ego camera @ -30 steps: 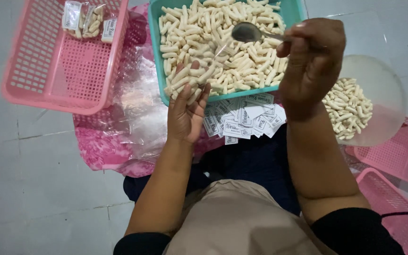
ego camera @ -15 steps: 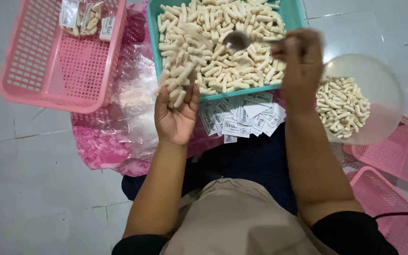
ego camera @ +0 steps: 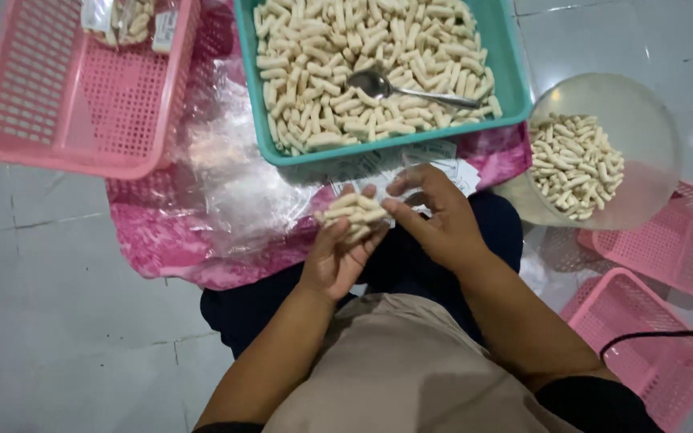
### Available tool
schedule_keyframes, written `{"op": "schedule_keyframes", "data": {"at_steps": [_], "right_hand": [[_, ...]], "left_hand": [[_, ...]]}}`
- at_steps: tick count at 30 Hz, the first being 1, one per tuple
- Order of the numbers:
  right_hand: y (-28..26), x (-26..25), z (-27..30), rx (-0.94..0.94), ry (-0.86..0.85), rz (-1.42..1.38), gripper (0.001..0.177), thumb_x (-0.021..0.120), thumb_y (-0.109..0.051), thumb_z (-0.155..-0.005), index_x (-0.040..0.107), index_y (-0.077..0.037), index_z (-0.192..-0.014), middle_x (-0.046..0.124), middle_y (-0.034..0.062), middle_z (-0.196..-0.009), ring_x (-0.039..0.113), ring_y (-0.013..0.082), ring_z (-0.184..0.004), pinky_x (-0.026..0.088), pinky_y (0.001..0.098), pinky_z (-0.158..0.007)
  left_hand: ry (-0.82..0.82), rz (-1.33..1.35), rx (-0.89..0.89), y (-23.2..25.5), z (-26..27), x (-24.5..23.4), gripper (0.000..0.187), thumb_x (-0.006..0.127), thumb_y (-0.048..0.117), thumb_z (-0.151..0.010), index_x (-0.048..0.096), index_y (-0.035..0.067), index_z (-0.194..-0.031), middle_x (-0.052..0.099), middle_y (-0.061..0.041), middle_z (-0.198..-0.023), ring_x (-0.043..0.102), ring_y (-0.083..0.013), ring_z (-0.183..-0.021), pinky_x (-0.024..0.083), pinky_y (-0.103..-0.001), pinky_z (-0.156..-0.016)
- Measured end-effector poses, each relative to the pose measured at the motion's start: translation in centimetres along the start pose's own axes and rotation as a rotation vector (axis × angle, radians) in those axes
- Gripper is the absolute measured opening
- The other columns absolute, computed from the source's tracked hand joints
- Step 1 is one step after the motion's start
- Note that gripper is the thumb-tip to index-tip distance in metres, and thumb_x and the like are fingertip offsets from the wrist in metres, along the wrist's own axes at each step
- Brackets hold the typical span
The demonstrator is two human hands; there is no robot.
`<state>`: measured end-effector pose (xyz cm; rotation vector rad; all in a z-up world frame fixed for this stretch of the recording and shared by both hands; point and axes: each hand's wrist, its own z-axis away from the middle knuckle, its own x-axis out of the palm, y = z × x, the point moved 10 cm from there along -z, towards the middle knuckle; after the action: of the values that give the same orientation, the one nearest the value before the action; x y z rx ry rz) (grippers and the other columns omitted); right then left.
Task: Packaging small snacks into plastic bags and adding labels manually
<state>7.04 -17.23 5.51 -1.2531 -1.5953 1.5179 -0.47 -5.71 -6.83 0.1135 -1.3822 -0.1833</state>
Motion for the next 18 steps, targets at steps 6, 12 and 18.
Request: {"op": "schedule_keyframes", "data": {"at_steps": [6, 12, 18], "right_hand": [[-1.1, -1.4, 2.3, -0.182, 0.043, 0.037, 0.013, 0.078, -0.001, -0.095, 0.066, 0.002, -0.1, 0.06, 0.0112, -0.084, 0.063, 0.0169, -0.076, 0.055, 0.0317, -0.075], [1.9, -0.3, 5.0, -0.027, 0.0, -0.065, 0.041, 0.086, -0.002, -0.083, 0.066, 0.001, -0.118, 0.068, 0.0121, -0.099, 0.066, 0.0164, -0.091, 0.057, 0.0355, -0.082], [0.6, 1.3, 6.7, -0.105, -0.098, 0.044, 0.021, 0.08, -0.002, -0.089, 0.077, 0.0, -0.109, 0.074, 0.0146, -0.096, 0.073, 0.0263, -0.092, 0.057, 0.0389, -0.082]], "left_hand": [[0.074, -0.237, -0.009, -2.9, 2.6, -5.2, 0.048, 0.065, 0.009, -0.097, 0.054, 0.008, -0.143, 0.064, -0.02, -0.139, 0.064, -0.0357, -0.125, 0.052, -0.053, -0.109], [0.156, -0.362, 0.001, -2.4, 4.7, -5.6, 0.037, 0.072, 0.004, -0.093, 0.061, 0.008, -0.128, 0.071, -0.016, -0.125, 0.071, -0.0314, -0.114, 0.057, -0.047, -0.101], [0.143, -0.662, 0.038, -1.6, 6.7, -7.4, 0.043, 0.078, -0.002, -0.088, 0.064, -0.003, -0.129, 0.07, -0.011, -0.11, 0.073, -0.0265, -0.103, 0.062, -0.046, -0.091]]}}
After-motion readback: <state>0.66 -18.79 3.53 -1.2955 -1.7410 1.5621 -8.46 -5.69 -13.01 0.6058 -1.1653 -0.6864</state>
